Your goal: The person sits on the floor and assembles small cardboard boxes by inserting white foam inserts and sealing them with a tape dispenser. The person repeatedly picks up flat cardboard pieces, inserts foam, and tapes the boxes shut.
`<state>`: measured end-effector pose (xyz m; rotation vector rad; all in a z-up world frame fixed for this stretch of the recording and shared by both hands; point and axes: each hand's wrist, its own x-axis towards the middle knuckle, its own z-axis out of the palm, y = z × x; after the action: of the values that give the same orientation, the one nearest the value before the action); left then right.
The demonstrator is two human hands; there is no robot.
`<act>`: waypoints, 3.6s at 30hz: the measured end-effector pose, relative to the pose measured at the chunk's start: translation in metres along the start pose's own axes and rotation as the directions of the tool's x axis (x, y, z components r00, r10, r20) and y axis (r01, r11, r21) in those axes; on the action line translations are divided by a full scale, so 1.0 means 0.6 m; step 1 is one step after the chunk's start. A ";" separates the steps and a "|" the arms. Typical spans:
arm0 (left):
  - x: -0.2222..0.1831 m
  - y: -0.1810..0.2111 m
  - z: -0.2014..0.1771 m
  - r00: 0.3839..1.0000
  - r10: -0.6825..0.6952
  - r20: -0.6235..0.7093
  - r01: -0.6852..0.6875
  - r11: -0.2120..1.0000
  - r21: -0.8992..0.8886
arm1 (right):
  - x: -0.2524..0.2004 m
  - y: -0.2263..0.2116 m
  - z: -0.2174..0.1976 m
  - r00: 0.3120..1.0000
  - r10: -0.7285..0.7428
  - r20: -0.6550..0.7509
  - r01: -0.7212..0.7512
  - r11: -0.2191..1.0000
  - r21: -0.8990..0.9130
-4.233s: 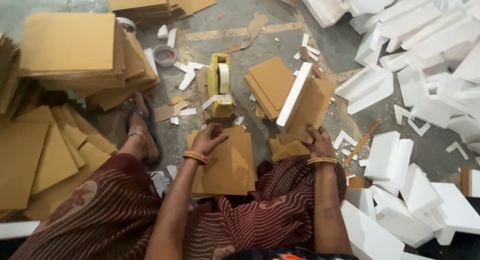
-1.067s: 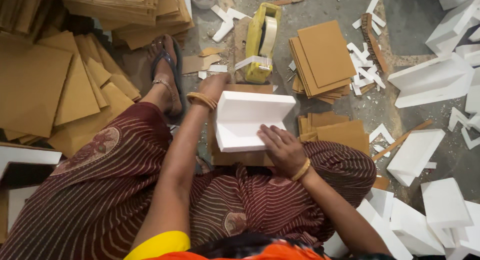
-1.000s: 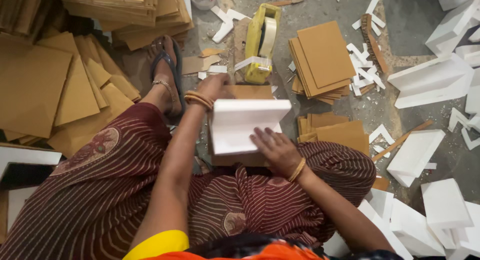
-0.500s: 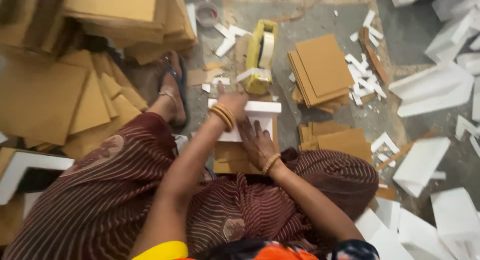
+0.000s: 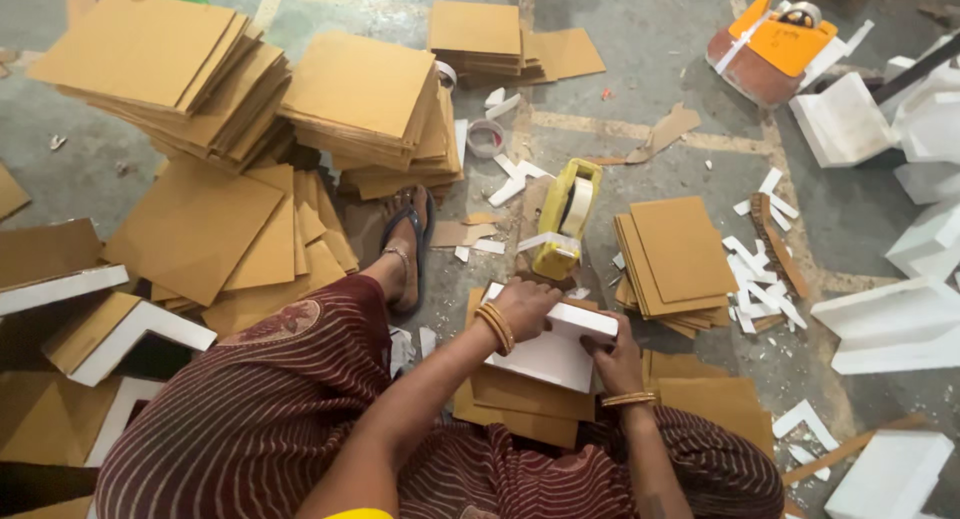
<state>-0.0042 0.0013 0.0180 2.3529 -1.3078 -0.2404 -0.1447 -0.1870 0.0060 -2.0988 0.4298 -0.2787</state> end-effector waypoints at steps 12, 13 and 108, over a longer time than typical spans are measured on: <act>-0.013 -0.126 -0.041 0.950 -0.290 0.118 0.313 0.881 -0.354 | 0.010 0.004 0.014 0.997 -0.072 0.008 0.071 0.994 0.088; -0.015 -0.125 -0.032 0.955 -0.280 0.100 0.298 0.894 -0.334 | 0.009 0.002 0.018 0.997 -0.040 0.062 0.029 0.983 0.181; -0.004 0.035 -0.017 0.977 0.048 -0.208 -0.024 0.993 0.116 | 0.216 0.104 -0.217 0.983 -0.071 0.171 0.183 0.501 -0.846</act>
<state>-0.0180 -0.0037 0.0363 2.3684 -1.2890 0.0953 -0.0855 -0.3707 0.0259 -3.1479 0.3746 0.0081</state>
